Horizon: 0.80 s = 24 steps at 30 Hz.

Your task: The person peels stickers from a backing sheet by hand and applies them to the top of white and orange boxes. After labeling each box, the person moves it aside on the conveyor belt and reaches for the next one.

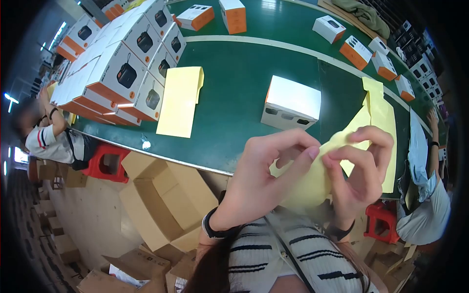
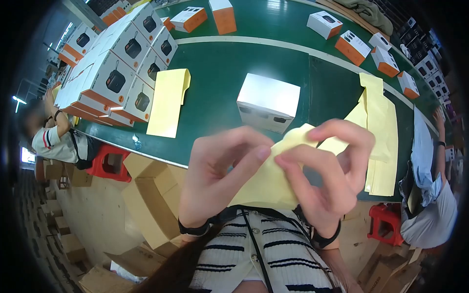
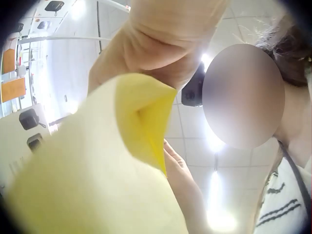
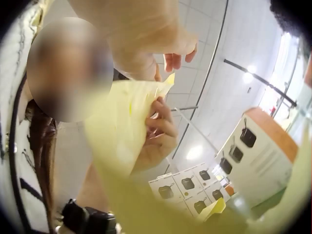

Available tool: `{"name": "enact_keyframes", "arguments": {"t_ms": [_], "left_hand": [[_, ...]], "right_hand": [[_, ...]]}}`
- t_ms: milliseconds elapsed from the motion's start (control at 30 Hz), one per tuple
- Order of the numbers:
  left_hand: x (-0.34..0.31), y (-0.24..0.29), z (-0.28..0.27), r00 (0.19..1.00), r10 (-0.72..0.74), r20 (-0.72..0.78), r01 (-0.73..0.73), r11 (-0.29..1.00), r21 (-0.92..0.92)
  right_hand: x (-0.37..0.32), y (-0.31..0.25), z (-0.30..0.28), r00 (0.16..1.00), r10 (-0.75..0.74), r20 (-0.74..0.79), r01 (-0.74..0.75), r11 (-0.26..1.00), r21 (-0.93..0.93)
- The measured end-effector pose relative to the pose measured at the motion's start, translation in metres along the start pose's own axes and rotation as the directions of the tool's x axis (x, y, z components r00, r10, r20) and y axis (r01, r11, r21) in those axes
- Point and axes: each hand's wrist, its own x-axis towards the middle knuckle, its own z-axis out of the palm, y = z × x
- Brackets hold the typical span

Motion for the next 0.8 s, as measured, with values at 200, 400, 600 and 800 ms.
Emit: {"name": "enact_keyframes", "arguments": {"t_ms": [200, 400, 600, 800], "left_hand": [[-0.002, 0.017, 0.003, 0.998, -0.050, 0.026, 0.048, 0.996, 0.076], [0.000, 0.015, 0.012, 0.999, 0.033, -0.041, -0.030, 0.998, 0.056], [0.005, 0.012, 0.011, 0.999, 0.040, -0.020, -0.039, 0.997, 0.068], [0.008, 0.015, 0.010, 0.998, -0.058, -0.011, 0.057, 0.997, -0.054]], "right_hand": [[0.011, 0.011, -0.019, 0.945, -0.104, 0.310, 0.034, 0.975, 0.222], [0.002, 0.017, -0.015, 0.932, -0.138, 0.335, 0.024, 0.946, 0.323], [0.001, 0.019, -0.013, 0.916, -0.100, 0.388, -0.036, 0.944, 0.328], [-0.002, 0.023, -0.007, 0.933, -0.106, 0.344, -0.024, 0.935, 0.353]]}}
